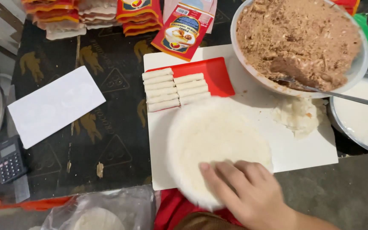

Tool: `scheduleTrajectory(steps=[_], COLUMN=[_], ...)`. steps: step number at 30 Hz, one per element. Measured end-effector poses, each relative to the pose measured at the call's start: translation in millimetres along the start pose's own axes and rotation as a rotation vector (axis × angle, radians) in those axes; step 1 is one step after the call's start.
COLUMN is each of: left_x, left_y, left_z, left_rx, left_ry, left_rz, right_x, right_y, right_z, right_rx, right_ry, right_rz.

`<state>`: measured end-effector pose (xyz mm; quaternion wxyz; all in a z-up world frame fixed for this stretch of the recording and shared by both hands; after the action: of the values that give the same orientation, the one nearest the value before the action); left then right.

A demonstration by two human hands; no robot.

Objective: A person is manually preparing spring rolls by placing meat filling onto wrappers and rolling them tightly.

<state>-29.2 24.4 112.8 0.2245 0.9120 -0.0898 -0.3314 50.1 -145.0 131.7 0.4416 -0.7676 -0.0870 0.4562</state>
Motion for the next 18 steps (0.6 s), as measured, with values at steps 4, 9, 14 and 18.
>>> scheduleTrajectory(steps=[4, 9, 14, 18], left_x=[18, -2, 42, 45], left_y=[-157, -403, -489, -484], left_z=[43, 125, 158, 147], left_rx=[-0.088, 0.474, 0.61, 1.556], left_ry=[0.127, -0.035, -0.98, -0.942], left_rz=[-0.004, -0.1, 0.161, -0.468], right_x=[85, 91, 89, 83], right_y=[91, 103, 106, 97], right_z=[6, 5, 4, 5], right_rx=[0.176, 0.226, 0.254, 0.273], right_ry=[-0.095, -0.089, -0.102, -0.061], right_rz=[0.325, 0.169, 0.134, 0.081])
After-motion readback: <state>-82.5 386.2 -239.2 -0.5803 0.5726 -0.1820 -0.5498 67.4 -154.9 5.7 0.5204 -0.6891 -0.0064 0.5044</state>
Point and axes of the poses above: each hand's wrist, its own y-axis away from the middle knuckle, its own x-axis out of the palm, z = x × y, the point moved 8 cm from there along -y, towards the middle knuckle, and after that the axes turned 13 degrees about -z, right-handed, at the moved point
